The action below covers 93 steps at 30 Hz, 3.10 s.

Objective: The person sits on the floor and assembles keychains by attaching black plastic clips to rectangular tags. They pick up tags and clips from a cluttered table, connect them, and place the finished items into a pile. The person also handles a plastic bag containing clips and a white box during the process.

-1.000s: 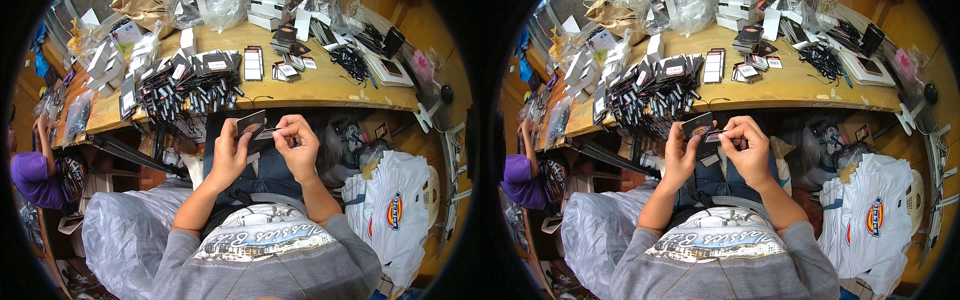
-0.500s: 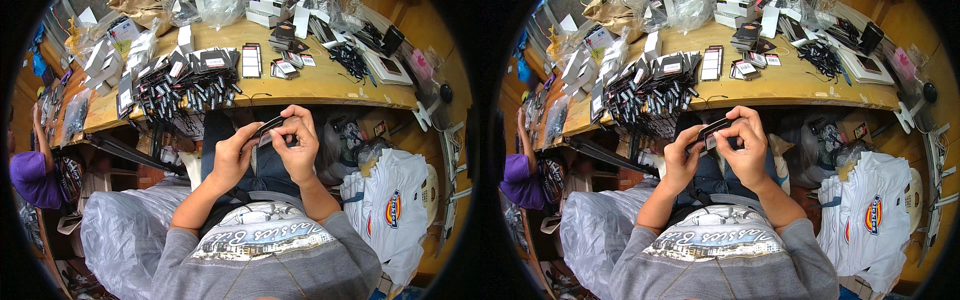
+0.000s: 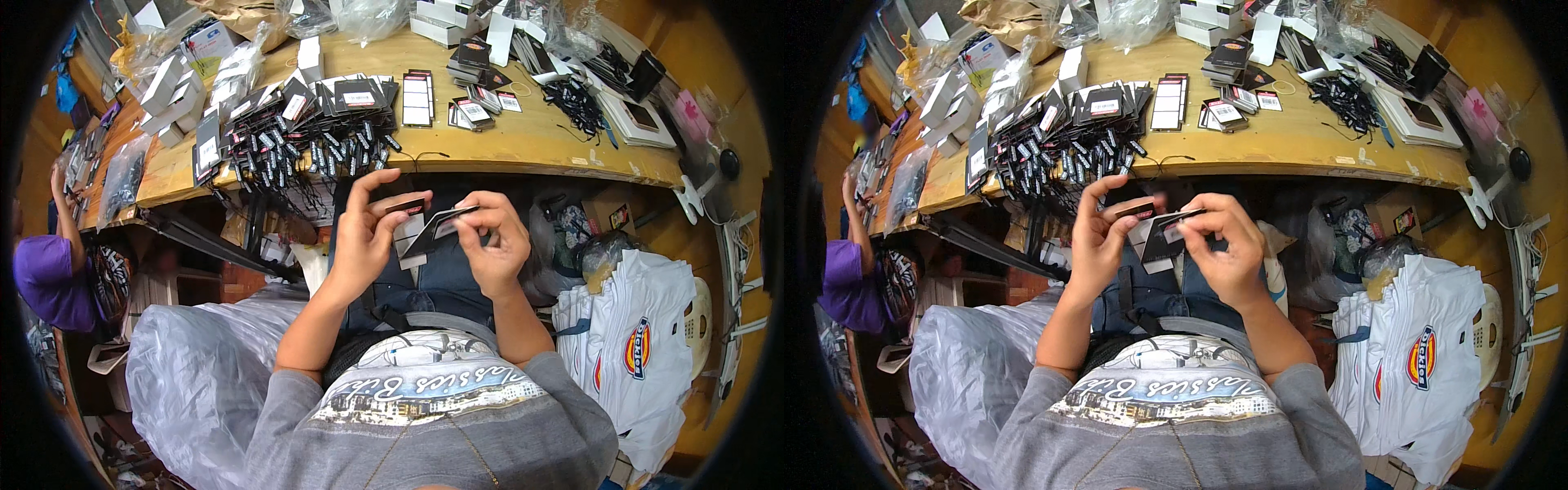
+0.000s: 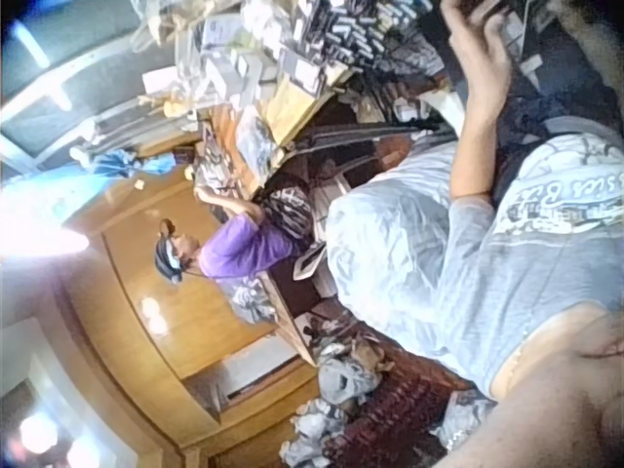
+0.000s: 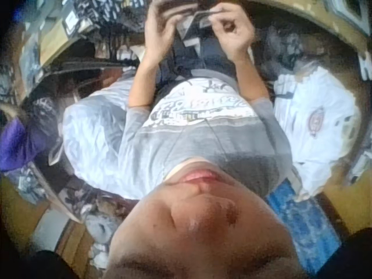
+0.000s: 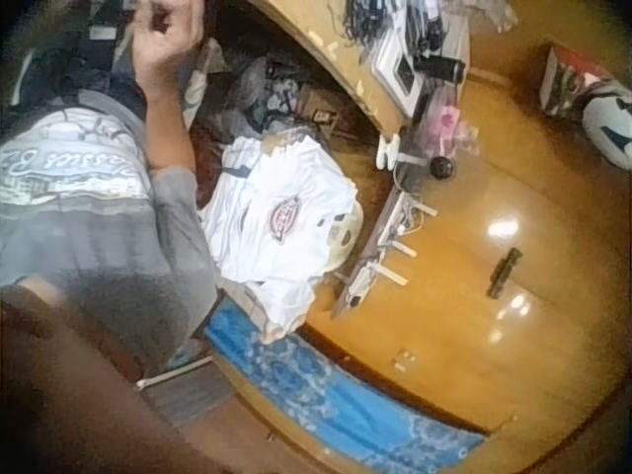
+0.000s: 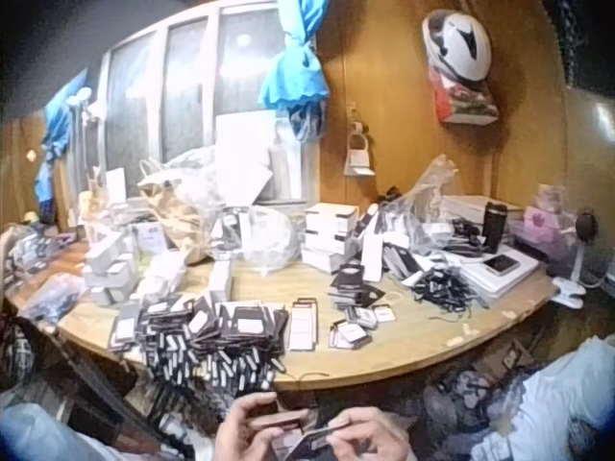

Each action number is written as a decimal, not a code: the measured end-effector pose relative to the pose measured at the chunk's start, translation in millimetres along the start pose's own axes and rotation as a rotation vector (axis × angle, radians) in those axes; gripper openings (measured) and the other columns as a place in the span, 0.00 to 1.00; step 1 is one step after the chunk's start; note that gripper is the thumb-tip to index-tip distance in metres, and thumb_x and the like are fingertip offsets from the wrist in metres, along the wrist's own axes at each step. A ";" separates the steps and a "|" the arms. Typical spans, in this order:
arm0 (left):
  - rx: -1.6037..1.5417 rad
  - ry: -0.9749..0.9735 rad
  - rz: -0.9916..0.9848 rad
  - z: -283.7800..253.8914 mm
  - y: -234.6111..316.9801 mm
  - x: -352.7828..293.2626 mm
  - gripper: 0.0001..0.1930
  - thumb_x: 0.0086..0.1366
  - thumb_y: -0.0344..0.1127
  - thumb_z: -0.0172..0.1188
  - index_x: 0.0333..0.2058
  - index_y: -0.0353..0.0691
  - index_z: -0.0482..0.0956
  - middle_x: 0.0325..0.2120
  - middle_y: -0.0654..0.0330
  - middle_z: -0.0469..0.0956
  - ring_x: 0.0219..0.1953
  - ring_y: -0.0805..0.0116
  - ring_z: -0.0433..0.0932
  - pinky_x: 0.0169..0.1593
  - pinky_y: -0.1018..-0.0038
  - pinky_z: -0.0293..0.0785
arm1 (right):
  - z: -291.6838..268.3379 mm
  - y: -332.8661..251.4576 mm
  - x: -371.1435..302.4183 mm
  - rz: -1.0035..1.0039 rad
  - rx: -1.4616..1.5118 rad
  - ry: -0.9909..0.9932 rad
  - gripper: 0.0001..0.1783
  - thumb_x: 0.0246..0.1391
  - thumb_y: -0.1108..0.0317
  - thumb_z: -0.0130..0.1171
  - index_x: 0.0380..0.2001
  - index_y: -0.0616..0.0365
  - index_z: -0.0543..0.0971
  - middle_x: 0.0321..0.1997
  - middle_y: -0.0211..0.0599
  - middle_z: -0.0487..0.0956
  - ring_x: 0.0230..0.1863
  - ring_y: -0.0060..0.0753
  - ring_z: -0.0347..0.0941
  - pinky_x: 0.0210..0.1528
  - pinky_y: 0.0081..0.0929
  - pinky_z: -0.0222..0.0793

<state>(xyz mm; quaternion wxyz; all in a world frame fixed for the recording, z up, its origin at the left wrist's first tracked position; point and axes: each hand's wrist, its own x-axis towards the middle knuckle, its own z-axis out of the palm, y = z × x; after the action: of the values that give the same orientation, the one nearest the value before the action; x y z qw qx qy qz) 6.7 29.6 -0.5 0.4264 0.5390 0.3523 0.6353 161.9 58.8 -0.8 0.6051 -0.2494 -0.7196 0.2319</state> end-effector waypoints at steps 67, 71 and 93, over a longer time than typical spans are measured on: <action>0.045 -0.009 -0.016 4.2 -2.7 -3.6 0.04 0.47 0.20 0.54 0.24 0.30 0.75 0.24 0.60 0.69 0.24 0.78 0.69 0.28 0.86 0.66 | -19.5 11.4 -7.8 0.696 0.619 -0.251 0.06 0.45 0.75 0.53 0.29 0.64 0.70 0.24 0.40 0.74 0.23 0.22 0.69 0.27 0.14 0.65; 0.097 -0.045 -0.096 9.5 -7.0 -5.4 0.07 0.48 0.21 0.55 0.27 0.36 0.77 0.24 0.63 0.70 0.25 0.80 0.69 0.28 0.86 0.65 | -16.4 8.0 -10.1 0.582 0.493 -0.203 0.06 0.47 0.74 0.51 0.30 0.64 0.71 0.24 0.33 0.73 0.24 0.18 0.68 0.27 0.12 0.64; 0.210 -0.056 -0.082 9.5 -7.9 -7.7 0.07 0.46 0.22 0.58 0.27 0.32 0.71 0.21 0.64 0.72 0.24 0.83 0.69 0.28 0.86 0.66 | -14.9 4.9 -11.5 0.405 0.218 -0.273 0.05 0.45 0.77 0.52 0.28 0.65 0.73 0.24 0.33 0.73 0.24 0.19 0.69 0.25 0.11 0.64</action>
<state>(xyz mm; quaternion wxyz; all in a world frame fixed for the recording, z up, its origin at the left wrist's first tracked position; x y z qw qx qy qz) 17.8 25.4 -9.1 0.4032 0.5834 0.4265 0.5615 178.6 55.7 -10.3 0.4671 -0.2881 -0.7007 0.4559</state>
